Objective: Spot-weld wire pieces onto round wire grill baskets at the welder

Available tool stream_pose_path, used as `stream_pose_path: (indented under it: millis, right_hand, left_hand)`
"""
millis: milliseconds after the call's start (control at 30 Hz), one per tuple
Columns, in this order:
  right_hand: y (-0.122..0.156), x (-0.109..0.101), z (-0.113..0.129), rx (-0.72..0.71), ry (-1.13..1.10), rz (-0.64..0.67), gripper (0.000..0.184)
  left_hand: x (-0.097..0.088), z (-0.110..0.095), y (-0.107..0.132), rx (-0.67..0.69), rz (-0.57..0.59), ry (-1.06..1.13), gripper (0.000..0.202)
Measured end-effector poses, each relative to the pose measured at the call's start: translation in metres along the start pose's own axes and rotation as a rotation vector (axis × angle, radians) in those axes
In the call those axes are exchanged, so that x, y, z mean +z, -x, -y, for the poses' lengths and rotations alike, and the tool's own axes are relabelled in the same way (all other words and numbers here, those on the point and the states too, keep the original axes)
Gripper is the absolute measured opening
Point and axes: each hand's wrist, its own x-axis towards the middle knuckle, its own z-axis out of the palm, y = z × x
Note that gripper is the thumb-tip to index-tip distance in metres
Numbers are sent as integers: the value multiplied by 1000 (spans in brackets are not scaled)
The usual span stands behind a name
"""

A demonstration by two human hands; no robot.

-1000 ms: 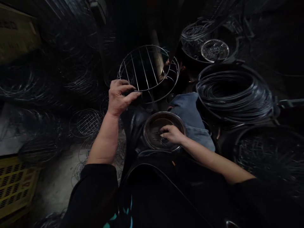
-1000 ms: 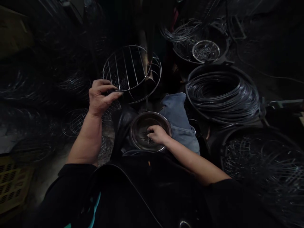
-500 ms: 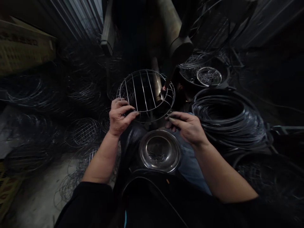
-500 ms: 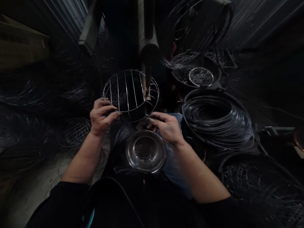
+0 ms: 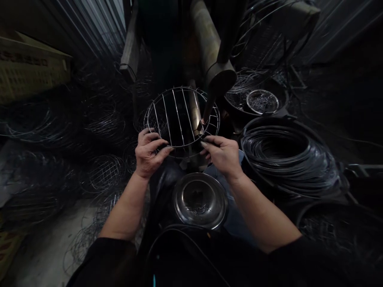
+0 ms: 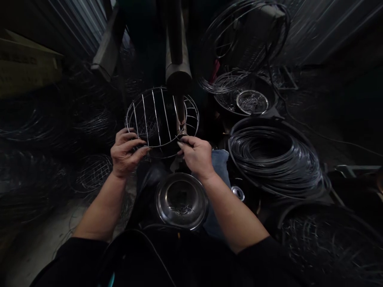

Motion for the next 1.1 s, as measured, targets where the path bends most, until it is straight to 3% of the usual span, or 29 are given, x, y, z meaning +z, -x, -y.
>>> stream_pose_path:
  millis: [433,1100]
  right_hand:
    - [-11,1,-7,-84,-38,-156,23]
    - [-28,6,-11,-155,-61,-167,19]
  left_hand:
    - [15,14,-30,-7,66,57,14]
    - [20,24,-46,-48,127,16,16]
